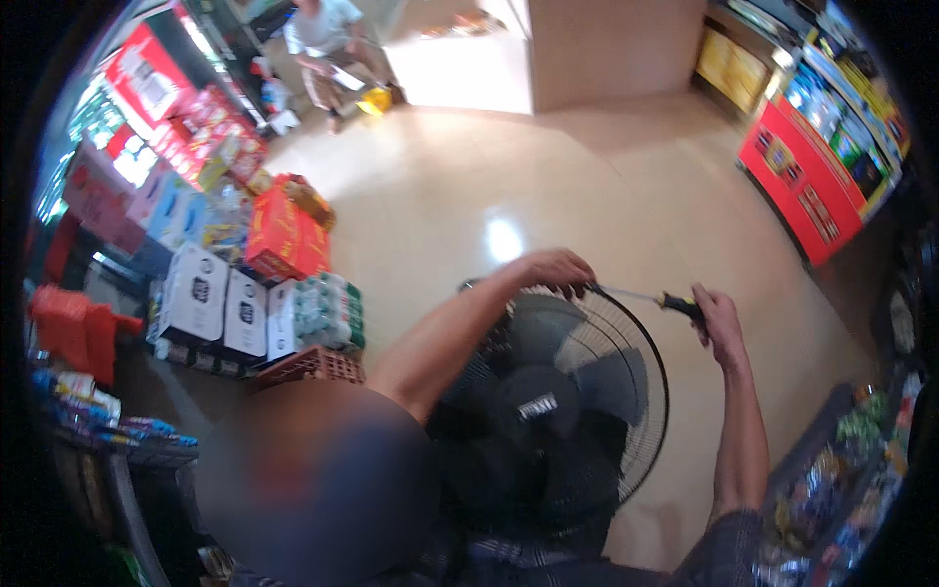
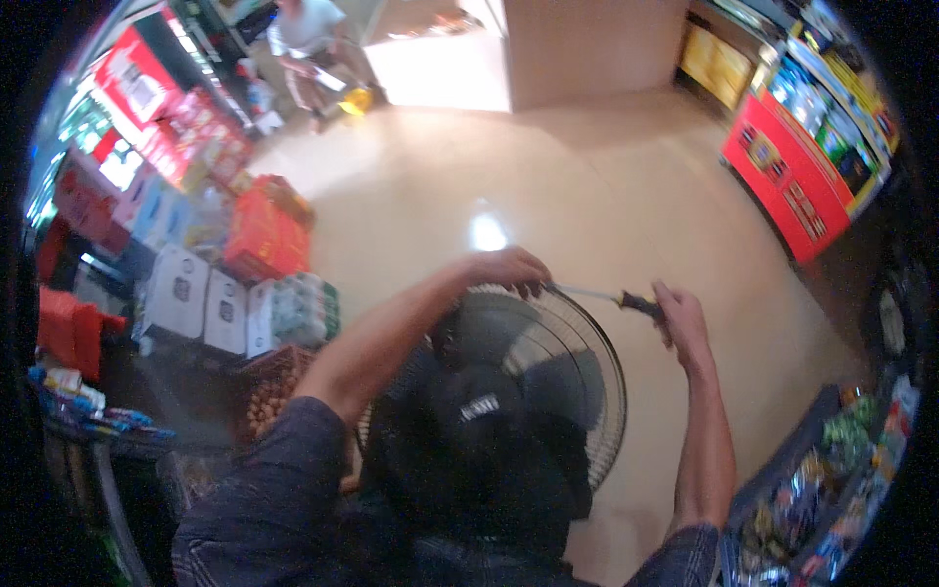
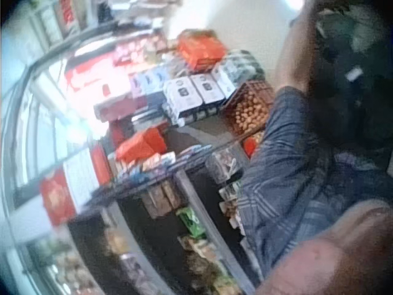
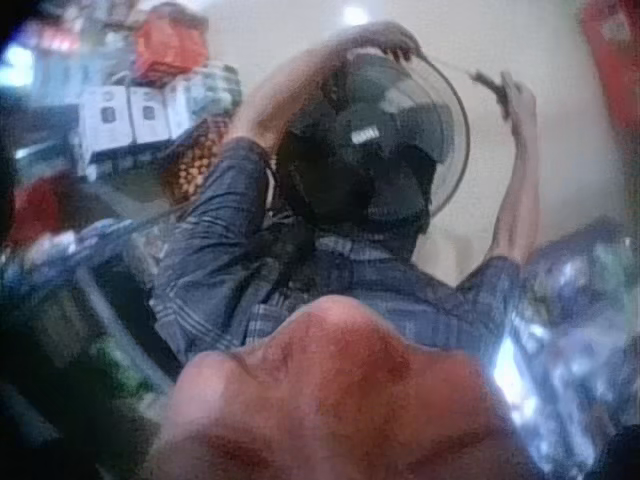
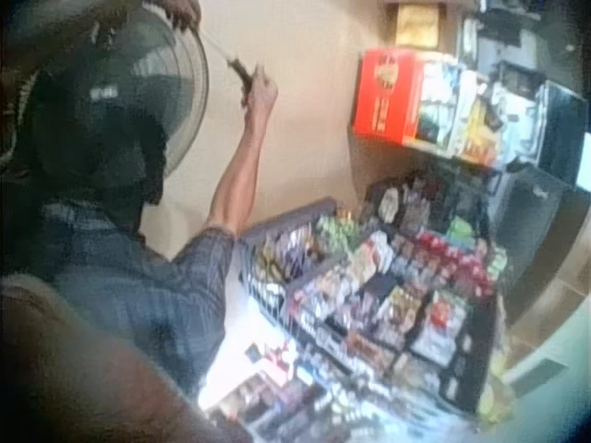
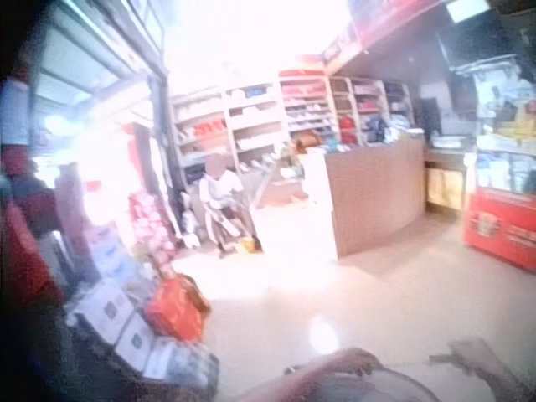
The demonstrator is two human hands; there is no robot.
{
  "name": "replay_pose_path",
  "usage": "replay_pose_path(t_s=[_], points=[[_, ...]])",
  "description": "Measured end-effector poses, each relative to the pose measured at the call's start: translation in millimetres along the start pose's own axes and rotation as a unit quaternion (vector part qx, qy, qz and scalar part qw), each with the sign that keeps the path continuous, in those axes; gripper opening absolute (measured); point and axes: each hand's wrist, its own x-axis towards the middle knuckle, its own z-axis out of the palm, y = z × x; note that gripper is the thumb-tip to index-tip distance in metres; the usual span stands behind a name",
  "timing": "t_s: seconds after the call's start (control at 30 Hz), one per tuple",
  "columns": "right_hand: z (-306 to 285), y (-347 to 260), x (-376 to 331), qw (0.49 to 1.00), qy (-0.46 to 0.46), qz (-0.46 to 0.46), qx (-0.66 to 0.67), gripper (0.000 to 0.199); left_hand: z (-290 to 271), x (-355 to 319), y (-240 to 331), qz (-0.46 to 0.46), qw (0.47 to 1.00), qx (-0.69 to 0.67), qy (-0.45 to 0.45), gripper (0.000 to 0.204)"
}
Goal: The person wipes the fan blades with a cloth, then attaches the front protective cage to the fan. They use a screwdriver to tighten the screws securing the cage in place.
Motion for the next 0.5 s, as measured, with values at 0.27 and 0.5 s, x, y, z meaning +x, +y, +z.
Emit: replay_pose_path(t_s=[0.27, 0.5], points=[[-6, 0, -16, 0.992, -0.009, -0.122, 0.017, 0.028, 9, -10, 27, -0.012, 1.000, 0.000, 0.005, 0.033], [-6, 17, -2, 0.968, -0.012, -0.193, -0.158, 0.035, 6, -13, 22, -0.034, 0.999, 0.031, 0.010, 0.037]])
